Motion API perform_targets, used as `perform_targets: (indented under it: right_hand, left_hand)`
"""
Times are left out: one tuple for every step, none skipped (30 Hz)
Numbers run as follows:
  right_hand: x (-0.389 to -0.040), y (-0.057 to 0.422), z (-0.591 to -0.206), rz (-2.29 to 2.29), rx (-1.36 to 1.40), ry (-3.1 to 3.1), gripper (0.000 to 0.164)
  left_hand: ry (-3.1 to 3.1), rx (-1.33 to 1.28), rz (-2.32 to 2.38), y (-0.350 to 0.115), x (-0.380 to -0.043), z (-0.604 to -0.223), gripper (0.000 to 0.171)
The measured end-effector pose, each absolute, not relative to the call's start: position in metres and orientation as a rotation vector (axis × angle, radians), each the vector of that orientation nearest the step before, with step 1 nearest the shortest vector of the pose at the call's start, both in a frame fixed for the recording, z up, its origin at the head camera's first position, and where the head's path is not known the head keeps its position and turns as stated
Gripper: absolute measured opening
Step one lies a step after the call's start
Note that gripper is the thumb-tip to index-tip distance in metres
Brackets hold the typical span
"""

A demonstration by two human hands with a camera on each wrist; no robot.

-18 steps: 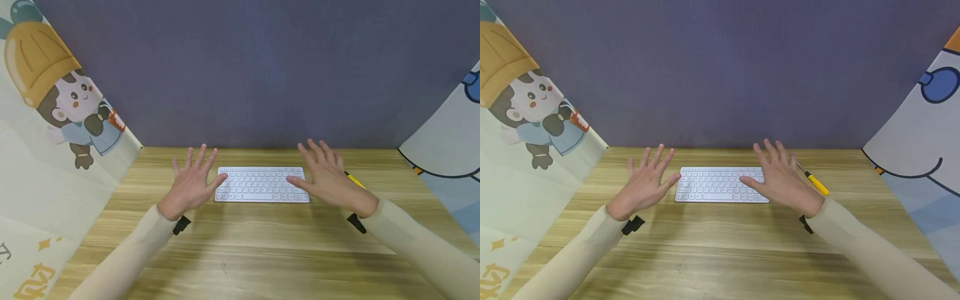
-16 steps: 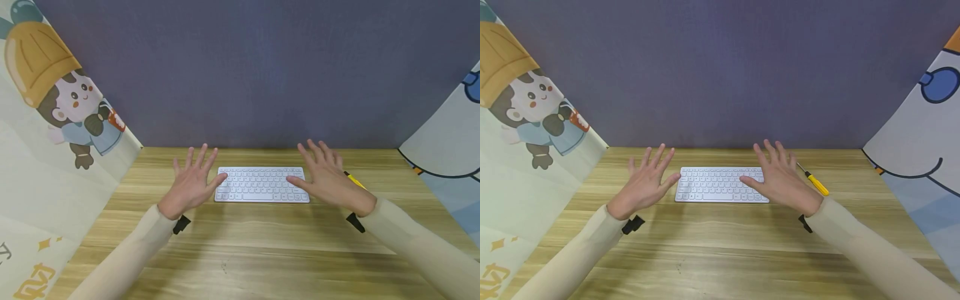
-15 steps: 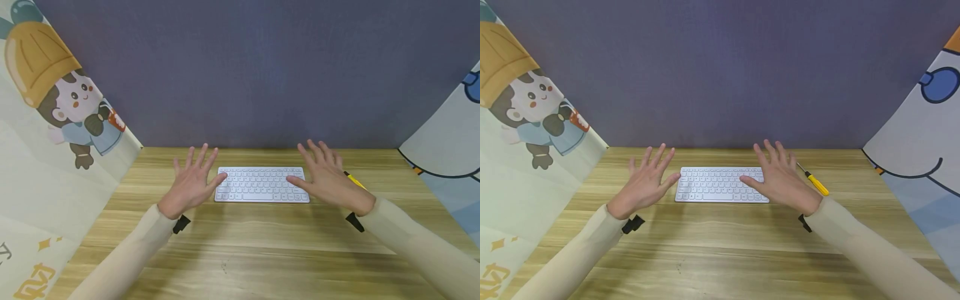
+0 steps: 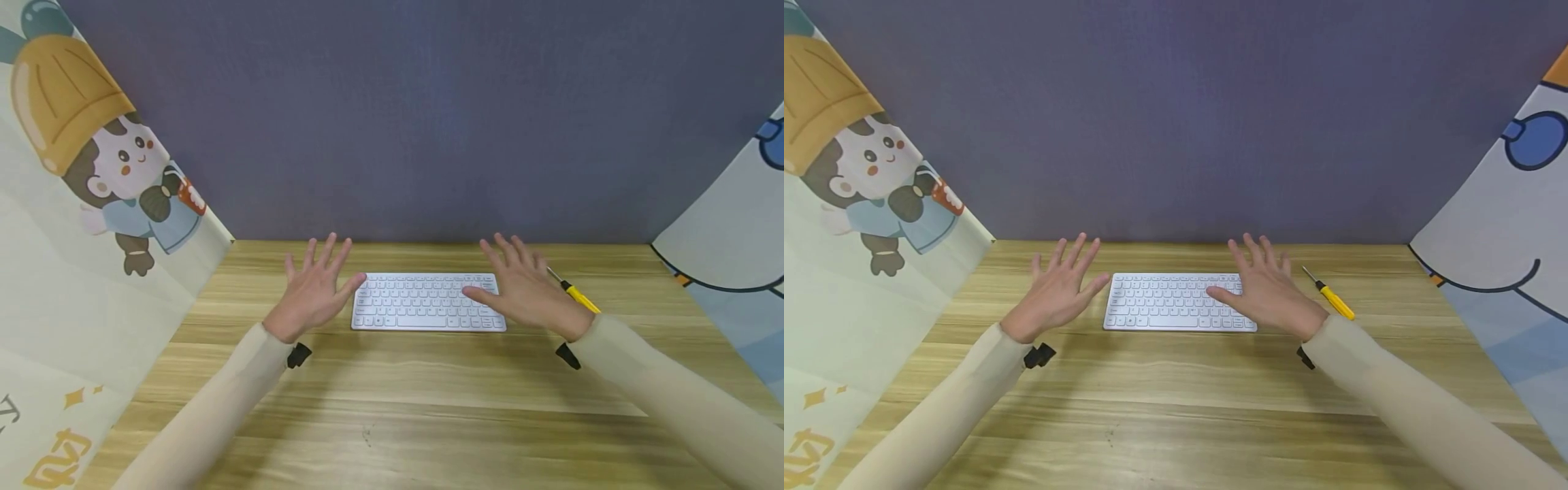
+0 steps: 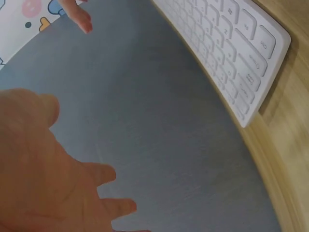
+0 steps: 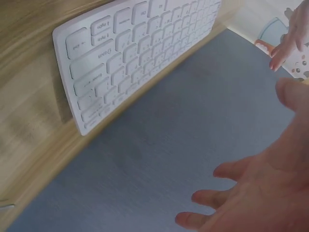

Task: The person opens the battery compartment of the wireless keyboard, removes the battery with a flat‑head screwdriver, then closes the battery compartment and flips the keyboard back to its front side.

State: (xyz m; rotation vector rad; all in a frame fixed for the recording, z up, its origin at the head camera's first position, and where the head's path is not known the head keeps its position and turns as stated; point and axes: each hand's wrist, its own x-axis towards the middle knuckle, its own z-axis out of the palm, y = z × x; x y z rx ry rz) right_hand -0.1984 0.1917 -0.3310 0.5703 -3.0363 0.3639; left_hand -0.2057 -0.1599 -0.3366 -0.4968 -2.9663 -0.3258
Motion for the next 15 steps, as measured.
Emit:
perform_targets:
  right_hand:
    - [-0.2, 0.191, -0.332, 0.374, 0.575, -3.039, 0.098]
    - [-0.202, 0.19, -0.334, 0.382, 0.579, -3.038, 0.099]
    - [-0.203, 0.189, -0.336, 0.391, 0.587, -3.036, 0.099]
    - [-0.204, 0.188, -0.337, 0.398, 0.597, -3.031, 0.099]
    - [-0.206, 0.187, -0.34, 0.413, 0.608, -3.029, 0.099]
    - [-0.208, 0.186, -0.342, 0.42, 0.62, -3.026, 0.098]
    - [-0.209, 0.185, -0.344, 0.426, 0.635, -3.024, 0.099]
    - [-0.21, 0.184, -0.347, 0.429, 0.649, -3.021, 0.099]
    - [-0.211, 0.183, -0.349, 0.432, 0.662, -3.021, 0.099]
    - [-0.213, 0.181, -0.351, 0.428, 0.676, -3.019, 0.099]
    - [-0.214, 0.18, -0.353, 0.428, 0.69, -3.018, 0.099]
    - [-0.215, 0.178, -0.355, 0.426, 0.705, -3.018, 0.098]
    - [-0.215, 0.177, -0.356, 0.434, 0.72, -3.016, 0.098]
    - [-0.216, 0.175, -0.358, 0.443, 0.734, -3.015, 0.097]
    - [-0.216, 0.174, -0.359, 0.456, 0.751, -3.012, 0.096]
  left_hand:
    - [-2.971, -0.493, -0.326, -0.16, -0.207, -0.337, 0.079]
    - [-2.974, -0.492, -0.33, -0.16, -0.209, -0.339, 0.079]
    - [-2.977, -0.491, -0.34, -0.161, -0.21, -0.34, 0.08]
    - [-2.977, -0.494, -0.351, -0.162, -0.211, -0.341, 0.079]
    - [-2.981, -0.498, -0.364, -0.162, -0.213, -0.342, 0.079]
    - [-2.985, -0.504, -0.376, -0.163, -0.214, -0.343, 0.078]
    - [-2.989, -0.512, -0.385, -0.163, -0.215, -0.345, 0.077]
    - [-2.994, -0.521, -0.4, -0.164, -0.216, -0.346, 0.076]
    - [-2.996, -0.539, -0.417, -0.165, -0.217, -0.348, 0.075]
    - [-2.999, -0.559, -0.428, -0.166, -0.218, -0.35, 0.075]
    - [-3.004, -0.578, -0.436, -0.167, -0.219, -0.352, 0.074]
    - [-3.013, -0.594, -0.443, -0.169, -0.22, -0.354, 0.075]
    - [-3.02, -0.609, -0.452, -0.17, -0.221, -0.356, 0.075]
    - [-3.028, -0.623, -0.465, -0.171, -0.222, -0.358, 0.075]
    - [-3.035, -0.64, -0.477, -0.172, -0.223, -0.361, 0.076]
